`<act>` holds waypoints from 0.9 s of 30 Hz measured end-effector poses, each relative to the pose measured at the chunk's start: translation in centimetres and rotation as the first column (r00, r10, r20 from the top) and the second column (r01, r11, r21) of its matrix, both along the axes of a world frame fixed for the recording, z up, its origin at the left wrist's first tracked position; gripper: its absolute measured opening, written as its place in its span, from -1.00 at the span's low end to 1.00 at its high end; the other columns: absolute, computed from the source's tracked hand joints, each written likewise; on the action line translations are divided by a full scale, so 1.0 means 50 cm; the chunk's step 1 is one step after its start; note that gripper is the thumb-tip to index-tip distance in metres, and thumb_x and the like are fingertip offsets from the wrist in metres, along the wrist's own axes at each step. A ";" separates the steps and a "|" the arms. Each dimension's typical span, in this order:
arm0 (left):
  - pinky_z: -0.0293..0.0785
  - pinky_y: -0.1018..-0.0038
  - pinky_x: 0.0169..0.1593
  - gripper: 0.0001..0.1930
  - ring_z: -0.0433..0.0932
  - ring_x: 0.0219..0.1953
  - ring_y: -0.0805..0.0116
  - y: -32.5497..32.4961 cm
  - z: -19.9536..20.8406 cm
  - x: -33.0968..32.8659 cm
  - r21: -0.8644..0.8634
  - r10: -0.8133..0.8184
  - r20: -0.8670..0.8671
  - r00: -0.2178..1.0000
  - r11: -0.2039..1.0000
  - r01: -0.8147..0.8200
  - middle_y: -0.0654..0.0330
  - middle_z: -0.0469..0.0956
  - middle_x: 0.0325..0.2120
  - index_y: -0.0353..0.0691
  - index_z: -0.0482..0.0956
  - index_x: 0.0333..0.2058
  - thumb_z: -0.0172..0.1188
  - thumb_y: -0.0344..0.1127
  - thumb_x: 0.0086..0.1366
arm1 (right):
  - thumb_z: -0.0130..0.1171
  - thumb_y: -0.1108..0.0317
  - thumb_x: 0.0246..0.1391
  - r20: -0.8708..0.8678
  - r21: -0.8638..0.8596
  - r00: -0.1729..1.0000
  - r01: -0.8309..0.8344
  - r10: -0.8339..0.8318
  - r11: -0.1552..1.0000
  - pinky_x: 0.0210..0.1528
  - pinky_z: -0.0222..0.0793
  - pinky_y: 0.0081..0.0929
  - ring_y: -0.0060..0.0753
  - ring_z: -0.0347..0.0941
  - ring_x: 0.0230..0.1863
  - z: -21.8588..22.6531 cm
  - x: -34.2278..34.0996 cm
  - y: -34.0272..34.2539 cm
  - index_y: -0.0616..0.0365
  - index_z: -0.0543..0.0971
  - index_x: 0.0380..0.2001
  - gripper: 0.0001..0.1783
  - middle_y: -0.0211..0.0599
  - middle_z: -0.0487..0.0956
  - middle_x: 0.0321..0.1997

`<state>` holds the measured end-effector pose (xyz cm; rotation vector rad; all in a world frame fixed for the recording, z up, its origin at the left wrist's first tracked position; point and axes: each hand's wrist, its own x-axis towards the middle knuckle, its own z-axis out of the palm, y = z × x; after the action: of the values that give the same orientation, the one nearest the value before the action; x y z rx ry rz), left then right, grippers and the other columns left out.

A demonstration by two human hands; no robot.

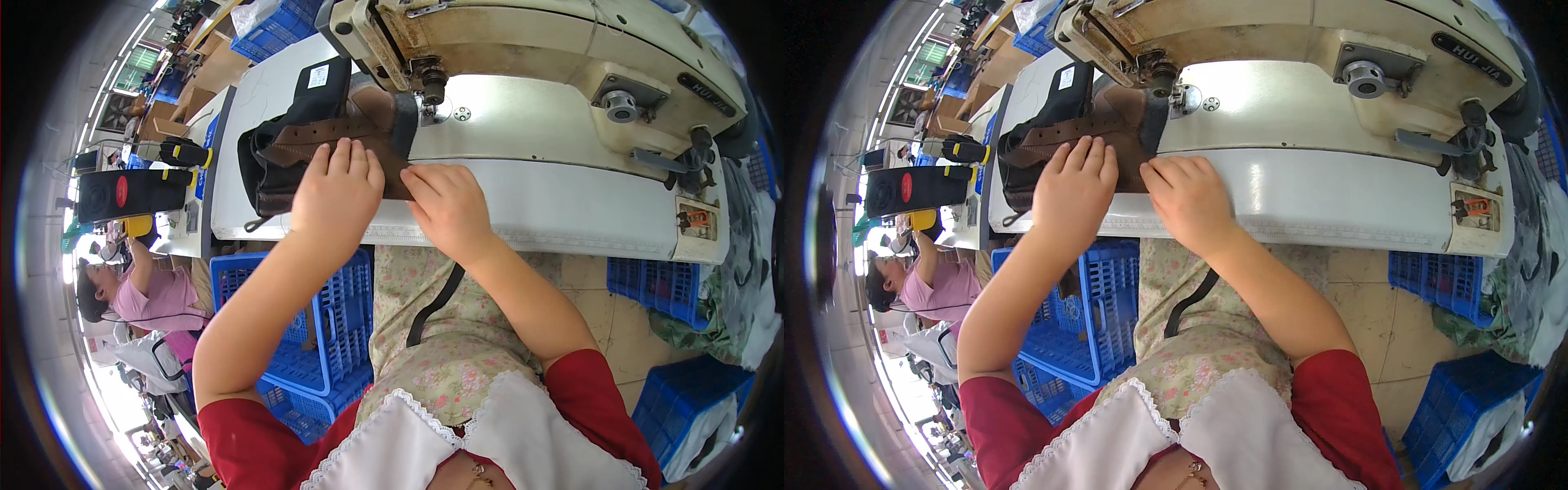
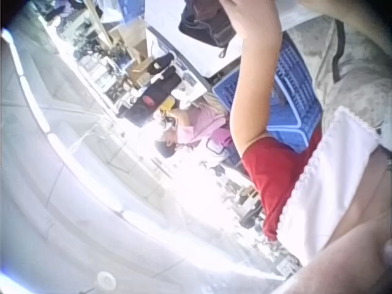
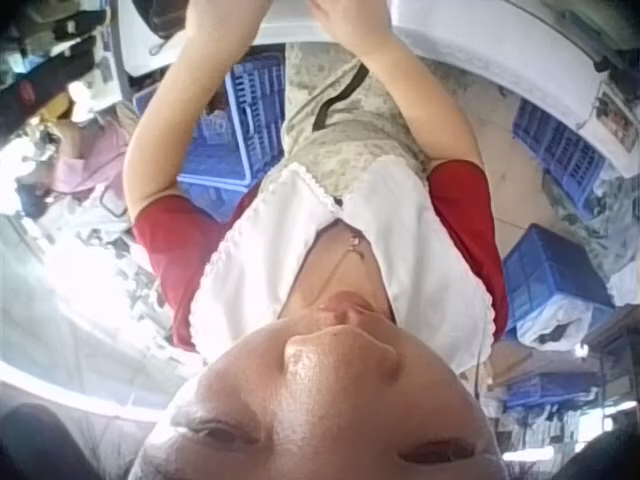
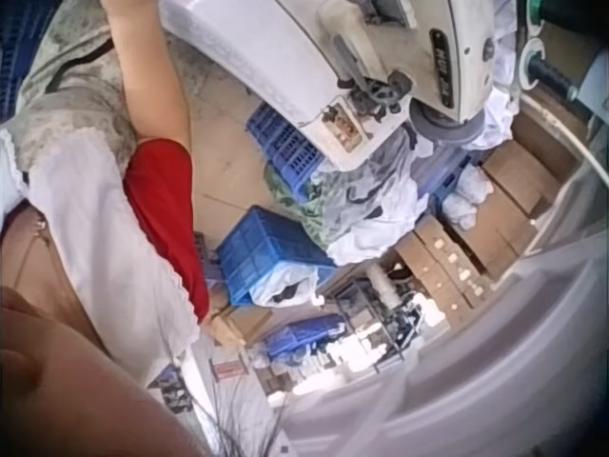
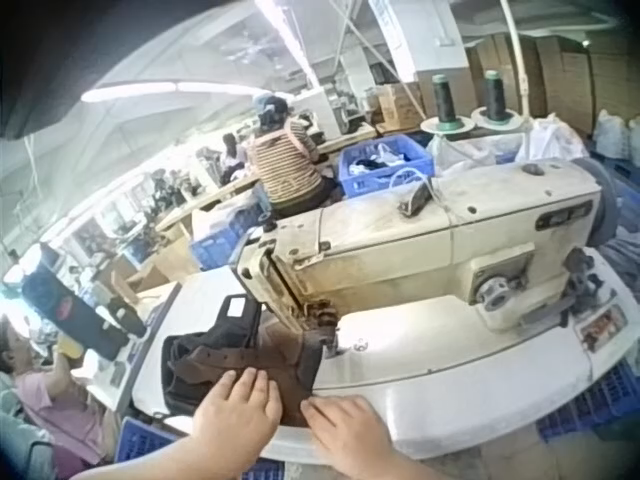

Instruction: Stitching and trimming leather shoe components using an industrial sewing machine.

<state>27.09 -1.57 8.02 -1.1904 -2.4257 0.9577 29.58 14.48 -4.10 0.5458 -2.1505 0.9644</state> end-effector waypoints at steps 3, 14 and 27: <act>0.32 0.18 0.27 -0.58 0.50 0.17 0.14 0.022 -0.026 0.011 0.018 0.054 -0.101 0.993 0.998 -0.053 0.00 0.58 0.03 -0.28 0.55 -0.01 0.18 -0.28 0.14 | 0.33 0.47 -0.26 0.024 -0.027 0.999 -0.033 0.034 0.999 -0.01 0.35 -0.26 -0.19 0.52 -0.09 -0.013 0.002 -0.003 0.21 0.60 -0.16 -0.56 -0.27 0.59 -0.10; 0.41 0.22 0.23 -0.60 0.58 0.07 0.05 -0.036 -0.134 -0.004 0.139 -0.041 -0.025 0.999 0.989 0.044 -0.13 0.63 -0.10 -0.39 0.56 -0.09 0.12 -0.31 0.10 | 0.17 0.44 -0.03 0.240 0.013 0.955 -0.185 0.176 0.983 0.10 0.31 -0.21 -0.19 0.46 0.07 0.011 -0.026 0.071 0.16 0.62 -0.11 -0.65 -0.28 0.60 -0.04; 0.44 0.23 0.20 -0.60 0.60 0.04 0.00 -0.015 -0.152 -0.025 0.126 -0.081 -0.004 0.997 0.989 0.081 -0.18 0.63 -0.12 -0.42 0.56 -0.08 0.09 -0.30 0.13 | 0.21 0.31 -0.01 0.083 0.393 0.990 0.069 -0.110 0.917 0.16 0.29 -0.27 -0.24 0.48 0.07 -0.022 -0.124 0.033 0.20 0.66 -0.16 -0.67 -0.25 0.63 0.01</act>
<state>25.85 -2.31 0.44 -1.2347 -2.3796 0.7679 23.40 16.12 -5.18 0.5877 -2.4565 0.5216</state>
